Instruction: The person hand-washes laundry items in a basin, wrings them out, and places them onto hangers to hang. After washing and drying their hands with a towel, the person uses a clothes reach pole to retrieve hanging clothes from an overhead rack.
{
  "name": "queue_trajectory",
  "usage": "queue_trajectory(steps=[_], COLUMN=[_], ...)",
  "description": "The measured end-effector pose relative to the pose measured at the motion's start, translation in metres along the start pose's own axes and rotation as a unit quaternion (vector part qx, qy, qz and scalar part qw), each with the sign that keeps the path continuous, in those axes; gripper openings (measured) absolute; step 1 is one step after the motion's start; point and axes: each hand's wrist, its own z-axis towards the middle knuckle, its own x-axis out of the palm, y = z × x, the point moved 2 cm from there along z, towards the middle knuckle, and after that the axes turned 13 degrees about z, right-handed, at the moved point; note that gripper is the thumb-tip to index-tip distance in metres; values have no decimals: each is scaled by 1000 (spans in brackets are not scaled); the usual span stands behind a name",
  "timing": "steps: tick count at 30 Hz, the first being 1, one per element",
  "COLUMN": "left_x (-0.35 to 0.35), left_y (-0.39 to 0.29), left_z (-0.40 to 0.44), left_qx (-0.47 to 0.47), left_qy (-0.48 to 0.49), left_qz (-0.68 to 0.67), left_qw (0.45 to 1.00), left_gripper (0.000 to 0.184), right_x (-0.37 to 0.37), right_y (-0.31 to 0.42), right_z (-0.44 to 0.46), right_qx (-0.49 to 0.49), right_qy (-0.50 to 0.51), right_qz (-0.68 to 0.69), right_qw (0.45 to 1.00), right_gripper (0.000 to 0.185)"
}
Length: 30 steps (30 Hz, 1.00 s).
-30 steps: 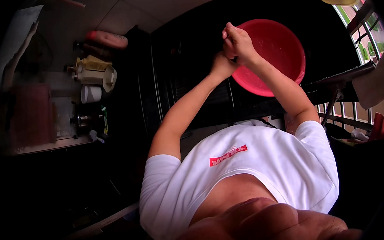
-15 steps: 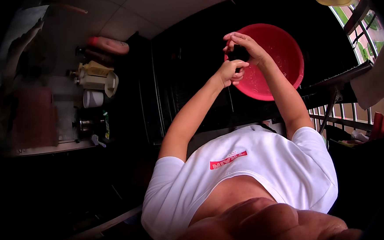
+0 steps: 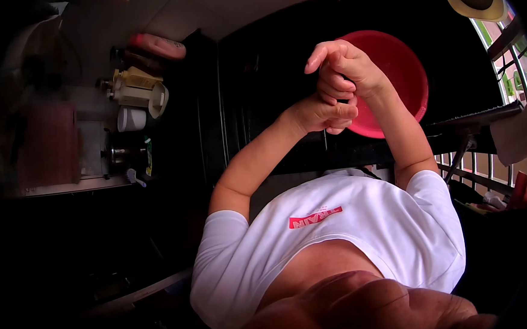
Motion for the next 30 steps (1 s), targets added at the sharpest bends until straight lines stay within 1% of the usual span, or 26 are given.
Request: queue_trajectory(steps=[2, 4, 5, 6, 8, 9, 10, 11, 12, 13, 14, 15, 16, 17, 19, 20, 22, 23, 25, 26, 28, 29, 30], left_x=[-5, -12, -15, -21, -34, -45, -56, -64, -71, -78, -80, -82, -83, -89, -105, -107, -108, -108, -109, -111, -119, -129, -129], left_y=[-9, -12, -7, -3, 9, 17, 25, 33, 39, 45, 47, 49, 52, 59, 80, 84, 93, 96, 102, 106, 121, 137, 138], left_z=[-4, -3, 1, 6, 11, 12, 14, 18, 22, 25, 27, 29, 31, 33, 35, 38, 41, 44, 45, 45, 46, 48, 50], left_qx=[-56, -69, -68, 62, 190, 144, 98, 96, 56, 16, 14, 5, -4, -7, -78, -80, -105, -107, -174, -176, -172, -173, -172], left_qy=[-121, -219, -222, -284, -339, -385, -429, -430, -464, -495, -495, -496, -496, -496, -480, -477, -488, -485, -492, -489, -486, -479, -482], left_qz=[158, 314, 313, 406, 487, 501, 512, 513, 547, 578, 578, 584, 589, 587, 579, 577, 570, 568, 589, 588, 603, 622, 618], left_qw=[978, 921, 921, 866, 782, 761, 737, 737, 695, 648, 649, 643, 637, 640, 655, 658, 653, 656, 617, 620, 609, 595, 597], left_gripper=[23, 20, 20, 16, 14, 14, 16, 16, 15, 14, 14, 13, 13, 13, 21, 21, 18, 18, 17, 17, 17, 20, 20], right_x=[7, 7, 7, 6, -1, -8, -22, -35, -42, -50, -58, -68, -78, -89, -105, -116, -134, -136, -138, -142, -157, -168, -178], right_y=[1, 4, 3, 1, -4, -10, -15, -21, -26, -29, -31, -34, -39, -45, -56, -60, -69, -71, -76, -80, -92, -97, -97], right_z=[5, 10, 12, 14, 16, 16, 15, 13, 11, 8, 4, -2, -6, -12, -22, -26, -41, -45, -54, -58, -66, -73, -77], right_qx=[12, 60, 66, 67, 74, 75, 30, -15, -15, -66, -116, -132, -129, -148, -175, -174, -189, -187, -204, -203, -215, -184, -180], right_qy=[-17, -62, -75, -74, -155, -153, -214, -274, -273, -330, -385, -410, -412, -443, -498, -502, -559, -563, -602, -606, -615, -603, -604], right_qz=[-17, -121, -158, -157, -229, -227, -236, -243, -242, -231, -220, -196, -195, -190, -160, -159, -103, -102, -40, -39, -36, -26, -30], right_qw=[1000, 989, 982, 983, 958, 959, 947, 930, 931, 913, 889, 881, 881, 864, 834, 832, 801, 799, 771, 769, 758, 776, 776], right_gripper=[38, 35, 32, 32, 29, 29, 28, 27, 27, 27, 27, 27, 27, 26, 27, 27, 28, 28, 28, 28, 27, 26, 26])
